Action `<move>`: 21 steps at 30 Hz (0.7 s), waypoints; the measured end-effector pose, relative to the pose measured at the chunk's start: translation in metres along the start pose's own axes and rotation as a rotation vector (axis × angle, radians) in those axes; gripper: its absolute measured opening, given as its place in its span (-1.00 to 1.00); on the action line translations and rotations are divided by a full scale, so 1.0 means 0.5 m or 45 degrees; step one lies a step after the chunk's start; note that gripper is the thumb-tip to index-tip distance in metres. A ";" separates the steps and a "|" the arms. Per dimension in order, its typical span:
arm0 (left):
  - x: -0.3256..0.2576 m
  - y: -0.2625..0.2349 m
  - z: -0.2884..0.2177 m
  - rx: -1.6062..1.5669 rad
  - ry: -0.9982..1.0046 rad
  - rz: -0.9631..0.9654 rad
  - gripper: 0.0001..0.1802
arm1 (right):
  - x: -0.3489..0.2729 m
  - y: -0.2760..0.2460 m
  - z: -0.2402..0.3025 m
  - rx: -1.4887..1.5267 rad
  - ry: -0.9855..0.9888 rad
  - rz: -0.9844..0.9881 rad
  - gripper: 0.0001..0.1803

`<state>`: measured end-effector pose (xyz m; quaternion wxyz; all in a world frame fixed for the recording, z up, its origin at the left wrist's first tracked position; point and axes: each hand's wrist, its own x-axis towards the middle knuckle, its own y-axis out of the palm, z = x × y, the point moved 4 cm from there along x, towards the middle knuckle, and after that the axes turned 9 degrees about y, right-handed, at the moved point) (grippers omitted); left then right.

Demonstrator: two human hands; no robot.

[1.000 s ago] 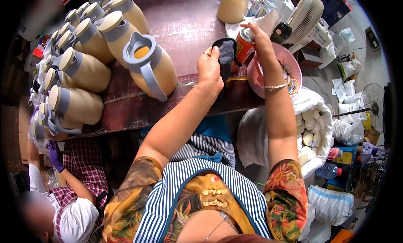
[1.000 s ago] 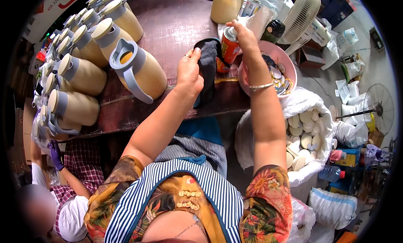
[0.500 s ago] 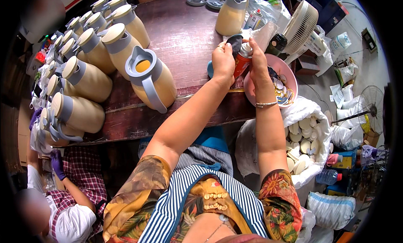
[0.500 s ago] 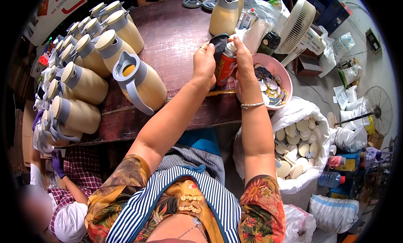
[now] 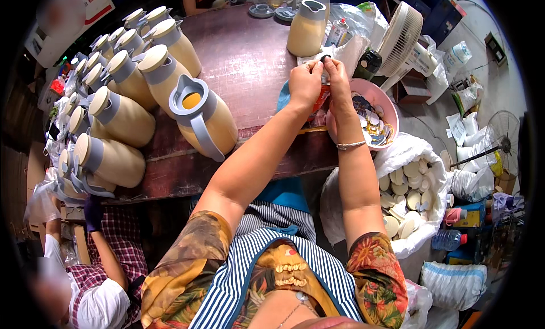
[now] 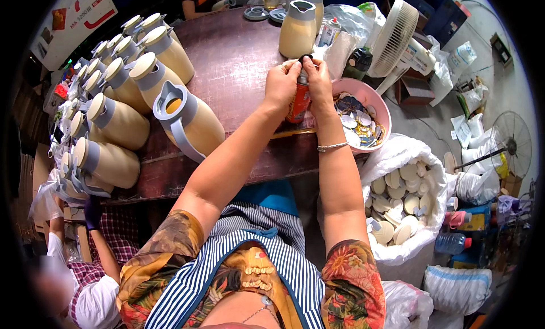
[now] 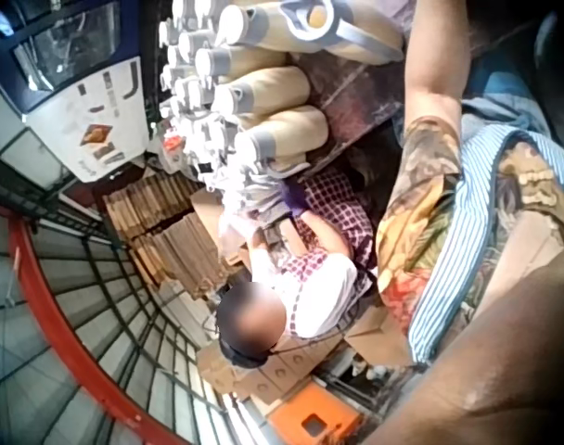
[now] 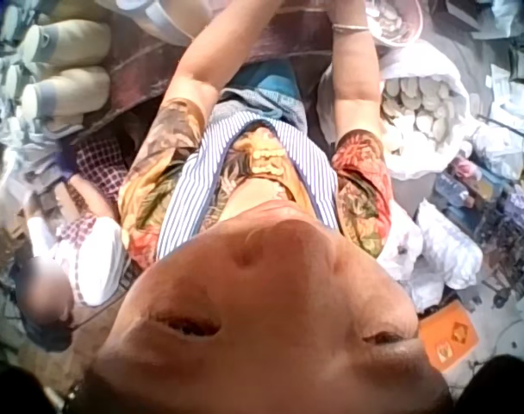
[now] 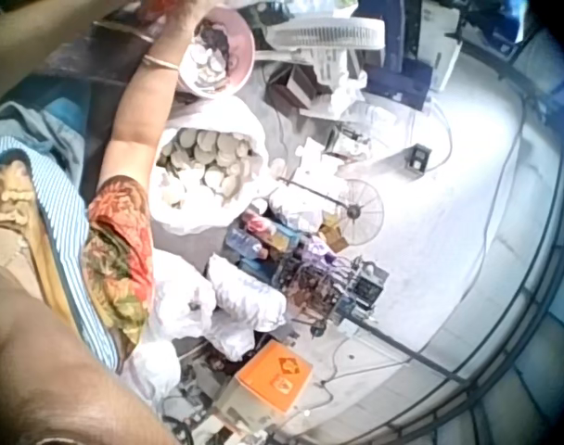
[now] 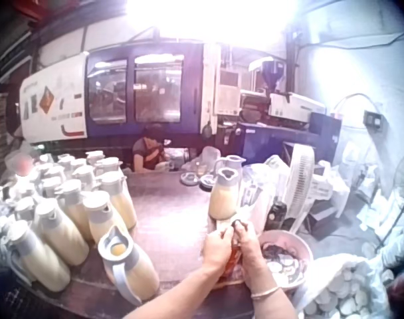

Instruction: The person wipes the surfaces of several thermal jugs with a cloth and assembles the lid assemblies by hand-inserting plastic components.

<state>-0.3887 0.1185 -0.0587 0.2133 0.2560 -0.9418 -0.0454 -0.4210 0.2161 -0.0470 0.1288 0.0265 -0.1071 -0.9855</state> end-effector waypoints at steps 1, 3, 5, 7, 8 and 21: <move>0.004 0.000 0.008 0.036 0.031 0.025 -0.74 | 0.000 0.004 0.003 0.031 0.003 0.023 -0.56; -0.006 0.018 -0.011 0.236 0.206 0.011 -0.74 | 0.007 -0.015 -0.006 0.087 0.017 0.034 -0.58; -0.011 0.027 -0.007 0.274 0.140 -0.007 -0.72 | 0.014 -0.023 -0.012 0.081 0.014 0.032 -0.59; -0.004 0.028 0.008 0.131 0.046 -0.004 -0.72 | 0.017 -0.023 -0.018 0.184 0.079 0.102 -0.56; -0.001 0.029 0.015 0.016 0.006 0.001 -0.72 | 0.015 -0.022 -0.016 0.238 0.108 0.131 -0.54; 0.001 0.021 0.018 -0.057 -0.034 -0.047 -0.75 | 0.006 -0.011 -0.009 0.108 -0.011 0.111 -0.71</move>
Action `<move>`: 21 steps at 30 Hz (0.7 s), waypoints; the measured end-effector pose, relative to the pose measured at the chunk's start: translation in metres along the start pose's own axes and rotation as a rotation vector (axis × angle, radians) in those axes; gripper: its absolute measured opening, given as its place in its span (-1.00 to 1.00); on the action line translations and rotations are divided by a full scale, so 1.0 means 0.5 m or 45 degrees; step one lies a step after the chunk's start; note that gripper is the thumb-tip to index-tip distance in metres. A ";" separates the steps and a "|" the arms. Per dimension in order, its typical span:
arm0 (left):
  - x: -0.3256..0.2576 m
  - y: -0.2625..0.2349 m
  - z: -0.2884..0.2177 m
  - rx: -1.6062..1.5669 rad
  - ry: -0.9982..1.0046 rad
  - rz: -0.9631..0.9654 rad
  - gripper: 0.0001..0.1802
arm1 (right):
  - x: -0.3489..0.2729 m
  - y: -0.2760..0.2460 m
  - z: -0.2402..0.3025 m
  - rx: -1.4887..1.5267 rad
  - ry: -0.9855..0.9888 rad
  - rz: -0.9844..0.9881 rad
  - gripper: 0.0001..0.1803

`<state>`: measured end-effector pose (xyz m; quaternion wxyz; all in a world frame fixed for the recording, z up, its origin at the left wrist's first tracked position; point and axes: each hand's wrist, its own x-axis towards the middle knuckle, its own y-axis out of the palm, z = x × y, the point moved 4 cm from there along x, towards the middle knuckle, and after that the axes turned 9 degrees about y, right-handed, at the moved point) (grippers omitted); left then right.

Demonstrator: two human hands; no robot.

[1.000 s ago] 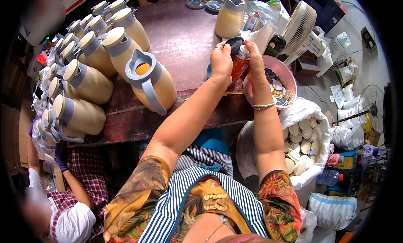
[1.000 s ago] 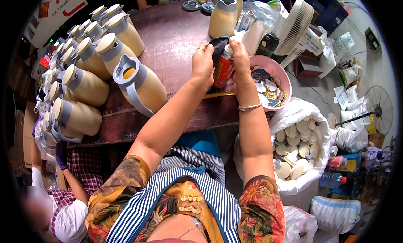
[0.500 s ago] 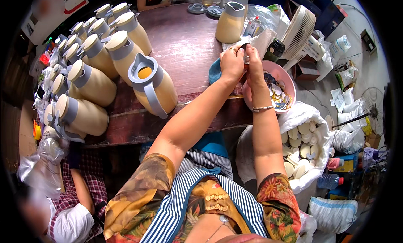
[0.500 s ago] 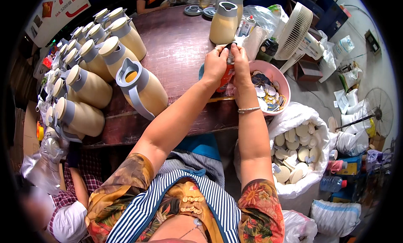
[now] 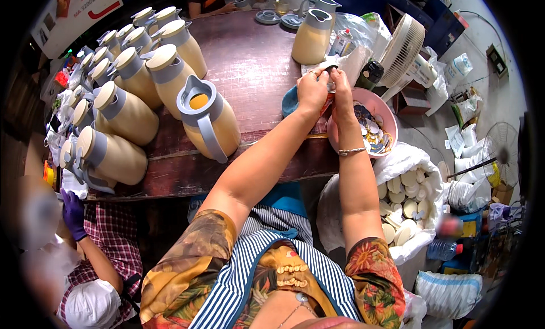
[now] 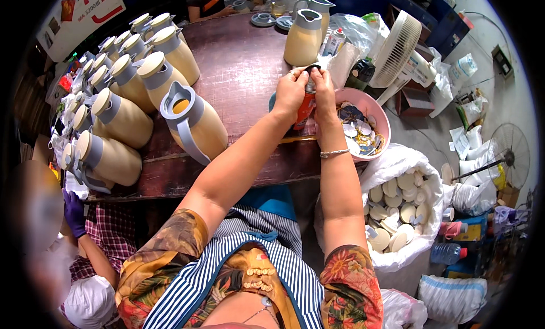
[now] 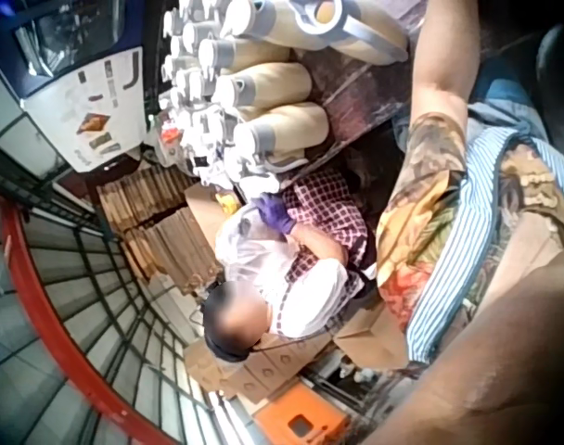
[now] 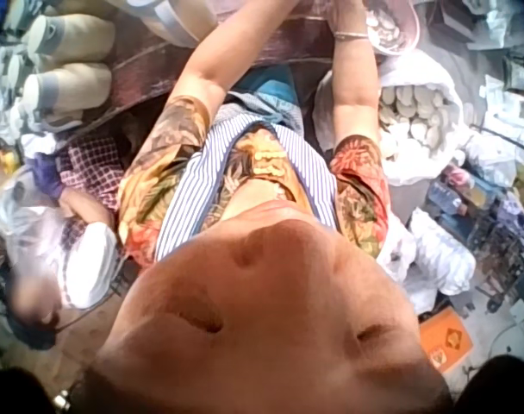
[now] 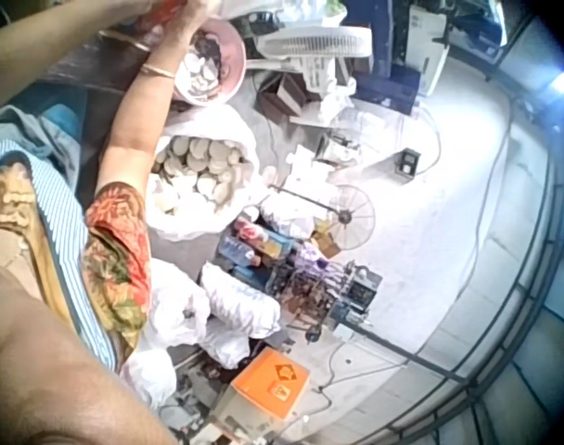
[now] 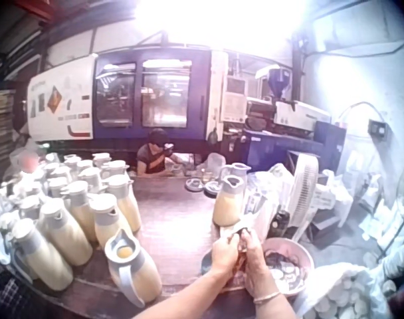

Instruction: The person wipes the surfaces of several thermal jugs with a cloth and assembles the lid assemblies by hand-inserting plastic components.

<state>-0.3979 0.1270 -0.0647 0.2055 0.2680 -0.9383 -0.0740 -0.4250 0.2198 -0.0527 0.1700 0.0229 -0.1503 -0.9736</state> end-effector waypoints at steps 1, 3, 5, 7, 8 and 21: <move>0.003 0.004 0.000 0.129 0.074 -0.018 -0.75 | 0.005 0.002 -0.001 -0.007 -0.010 0.010 -0.71; -0.001 0.000 -0.017 0.414 0.208 -0.062 -0.75 | 0.006 0.002 -0.003 -0.039 0.013 -0.032 -0.67; -0.011 0.011 -0.034 0.549 0.290 -0.110 -0.74 | 0.021 -0.014 -0.015 -0.010 -0.031 -0.002 -0.68; -0.019 0.013 -0.038 0.713 0.284 -0.136 -0.74 | 0.024 -0.012 -0.022 0.009 0.010 0.020 -0.70; -0.024 0.022 -0.041 0.706 0.260 -0.111 -0.74 | 0.029 -0.027 -0.022 0.004 -0.017 0.028 -0.72; -0.040 0.026 -0.062 0.628 0.066 -0.114 -0.71 | 0.039 -0.028 -0.030 0.094 -0.033 0.124 -0.77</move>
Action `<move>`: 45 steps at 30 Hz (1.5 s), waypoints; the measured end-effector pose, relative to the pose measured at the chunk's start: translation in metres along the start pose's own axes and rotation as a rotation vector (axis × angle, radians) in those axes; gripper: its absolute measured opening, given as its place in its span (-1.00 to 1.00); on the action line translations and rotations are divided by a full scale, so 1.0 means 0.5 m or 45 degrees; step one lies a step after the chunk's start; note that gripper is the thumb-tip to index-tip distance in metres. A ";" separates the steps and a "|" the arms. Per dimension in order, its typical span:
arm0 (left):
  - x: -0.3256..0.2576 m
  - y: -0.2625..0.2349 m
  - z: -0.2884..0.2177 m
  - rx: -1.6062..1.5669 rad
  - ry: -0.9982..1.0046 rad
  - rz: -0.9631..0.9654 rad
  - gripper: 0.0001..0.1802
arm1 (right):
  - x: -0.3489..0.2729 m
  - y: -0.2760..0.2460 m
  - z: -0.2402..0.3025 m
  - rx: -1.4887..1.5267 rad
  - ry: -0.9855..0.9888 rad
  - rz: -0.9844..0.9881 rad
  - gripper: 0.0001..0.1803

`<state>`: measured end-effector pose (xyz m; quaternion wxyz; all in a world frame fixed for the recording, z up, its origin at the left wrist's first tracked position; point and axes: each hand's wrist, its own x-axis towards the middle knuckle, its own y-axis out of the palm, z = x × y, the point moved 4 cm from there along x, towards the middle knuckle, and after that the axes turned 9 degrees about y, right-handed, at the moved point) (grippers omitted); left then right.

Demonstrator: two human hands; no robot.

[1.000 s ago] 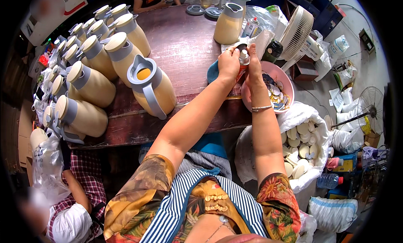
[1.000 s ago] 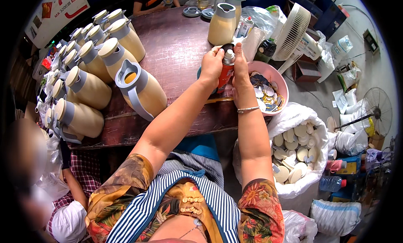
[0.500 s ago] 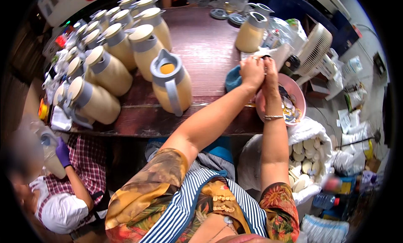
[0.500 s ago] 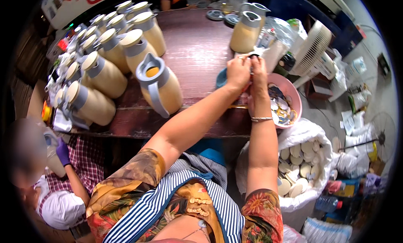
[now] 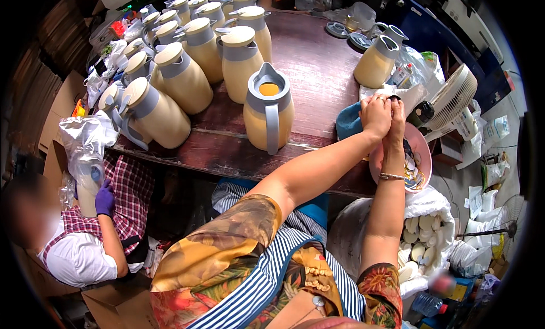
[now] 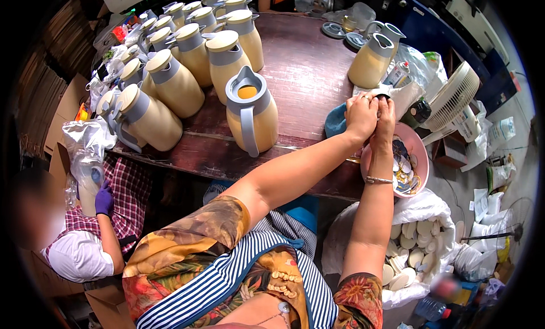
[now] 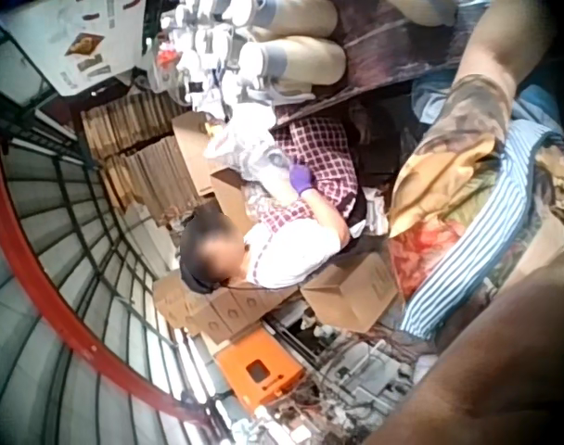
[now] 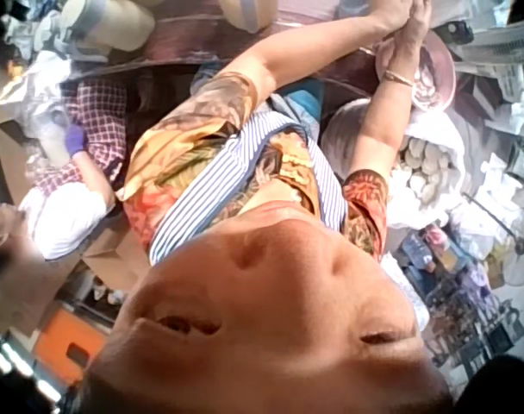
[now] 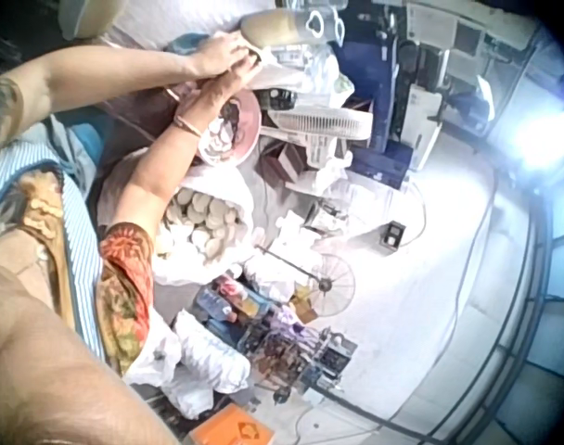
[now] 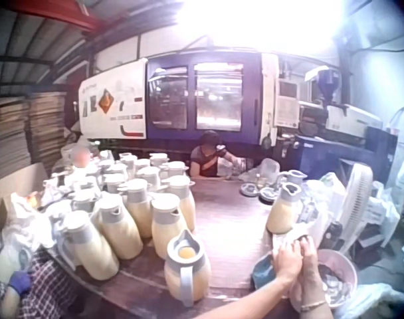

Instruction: The person wipes the surfaces of several thermal jugs with a cloth and assembles the lid assemblies by hand-inserting plastic components.

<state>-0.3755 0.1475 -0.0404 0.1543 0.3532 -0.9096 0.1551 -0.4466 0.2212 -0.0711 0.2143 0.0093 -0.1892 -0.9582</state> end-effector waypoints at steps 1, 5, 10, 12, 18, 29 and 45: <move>0.000 0.000 0.000 0.011 0.022 -0.028 -0.71 | 0.001 -0.005 -0.003 -0.002 0.006 0.007 -0.76; 0.017 0.000 0.026 0.019 0.089 -0.067 -0.71 | -0.004 0.019 0.000 -0.014 0.029 -0.024 -0.65; 0.017 -0.052 0.066 -1.004 -0.460 -0.062 -0.71 | -0.029 -0.059 0.034 -0.810 -0.528 -0.544 -0.36; -0.015 -0.159 0.051 -1.102 -0.483 -0.112 -0.74 | -0.157 0.063 0.107 -1.150 -0.893 -0.770 -0.50; -0.148 -0.365 -0.022 -0.571 -0.069 0.518 -0.80 | -0.293 0.224 0.115 -0.955 -0.540 0.291 -0.63; -0.364 -0.543 0.067 0.527 0.482 0.730 -0.80 | -0.507 0.245 -0.128 0.283 0.792 0.342 -0.87; -0.121 -0.558 -0.005 -0.728 -0.180 0.139 -0.64 | -0.450 0.396 -0.104 -1.058 -1.003 0.005 -0.64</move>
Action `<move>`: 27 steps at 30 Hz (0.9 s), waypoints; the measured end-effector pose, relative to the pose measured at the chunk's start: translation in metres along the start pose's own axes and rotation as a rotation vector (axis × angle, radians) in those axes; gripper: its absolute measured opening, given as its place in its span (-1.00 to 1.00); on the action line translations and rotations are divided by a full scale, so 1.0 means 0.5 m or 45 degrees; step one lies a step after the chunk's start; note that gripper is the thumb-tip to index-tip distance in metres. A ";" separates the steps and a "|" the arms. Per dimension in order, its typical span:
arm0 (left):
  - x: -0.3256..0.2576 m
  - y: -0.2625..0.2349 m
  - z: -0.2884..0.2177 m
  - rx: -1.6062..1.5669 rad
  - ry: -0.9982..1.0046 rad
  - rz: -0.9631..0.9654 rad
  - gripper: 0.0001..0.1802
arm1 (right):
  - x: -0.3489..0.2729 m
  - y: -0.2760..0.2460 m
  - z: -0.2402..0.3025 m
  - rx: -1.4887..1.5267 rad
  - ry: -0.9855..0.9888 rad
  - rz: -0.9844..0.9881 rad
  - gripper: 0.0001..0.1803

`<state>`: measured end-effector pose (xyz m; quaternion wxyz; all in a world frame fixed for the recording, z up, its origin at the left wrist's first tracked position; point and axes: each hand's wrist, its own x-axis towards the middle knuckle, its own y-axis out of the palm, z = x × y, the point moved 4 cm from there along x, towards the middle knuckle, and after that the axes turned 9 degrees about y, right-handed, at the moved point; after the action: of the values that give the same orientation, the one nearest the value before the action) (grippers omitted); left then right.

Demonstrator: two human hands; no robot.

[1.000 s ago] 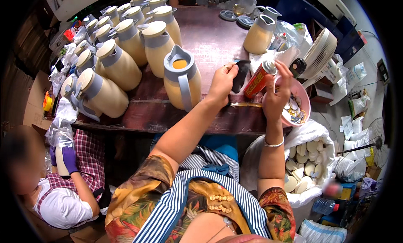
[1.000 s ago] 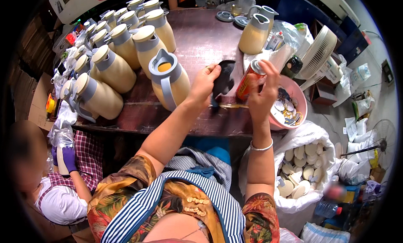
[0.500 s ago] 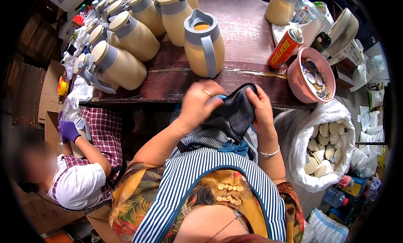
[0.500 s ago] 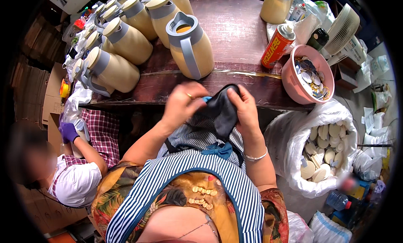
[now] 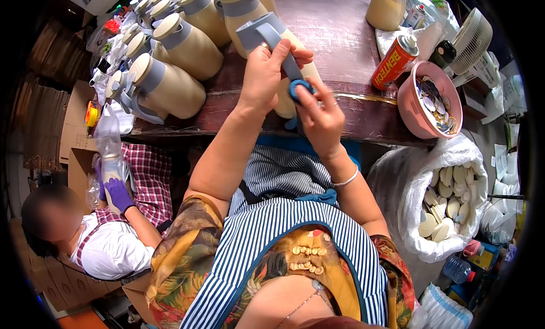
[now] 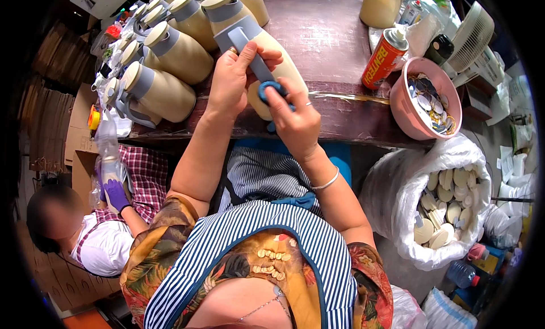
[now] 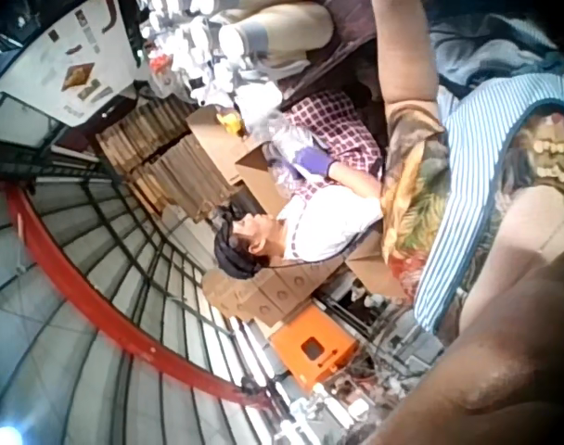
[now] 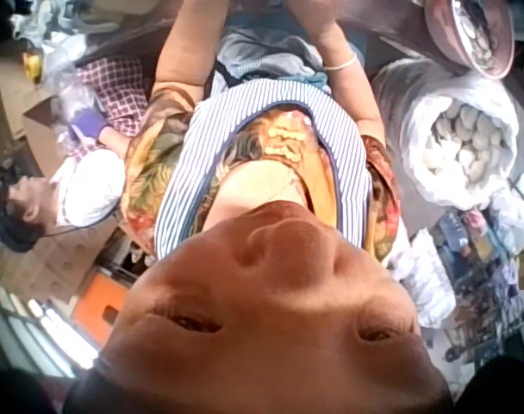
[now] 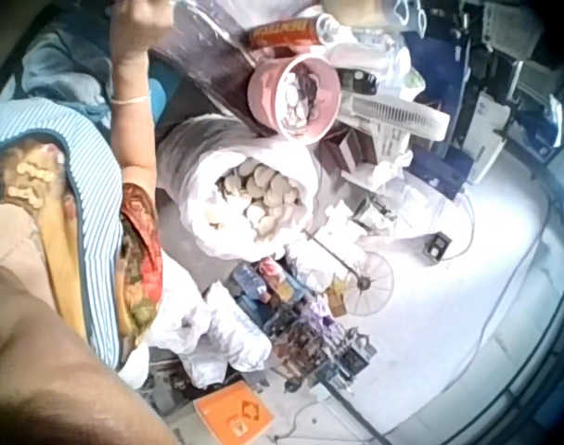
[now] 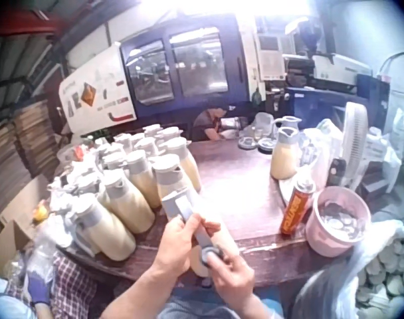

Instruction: The person wipes the surfaces of several thermal jugs with a cloth and assembles the lid assemblies by hand-inserting plastic components.

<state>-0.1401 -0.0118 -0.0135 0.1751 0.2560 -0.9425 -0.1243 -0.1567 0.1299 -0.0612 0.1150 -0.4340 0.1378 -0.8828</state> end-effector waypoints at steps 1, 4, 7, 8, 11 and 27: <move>0.002 0.003 -0.004 0.005 -0.010 -0.009 -0.63 | -0.004 0.008 0.000 -0.108 -0.133 -0.049 -0.66; -0.001 -0.002 -0.003 0.039 -0.030 -0.030 -0.62 | -0.014 0.008 -0.028 -0.150 -0.314 -0.126 -0.64; 0.005 -0.010 -0.006 0.052 -0.040 -0.085 -0.61 | -0.016 0.003 -0.034 -0.124 -0.366 -0.131 -0.64; 0.005 -0.009 -0.006 0.054 -0.039 -0.091 -0.61 | -0.011 0.001 -0.030 -0.120 -0.374 -0.127 -0.64; 0.002 -0.004 -0.007 0.056 -0.032 -0.101 -0.64 | 0.005 0.005 -0.016 -0.153 -0.414 -0.127 -0.65; -0.053 0.010 0.021 0.127 0.162 -0.170 -0.64 | -0.038 0.085 -0.080 1.624 1.543 0.689 -0.84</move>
<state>-0.1251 0.0077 -0.0285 0.2130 0.3339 -0.9154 -0.0723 -0.1739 0.1022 -0.1132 0.4434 0.2954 -0.2417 -0.8110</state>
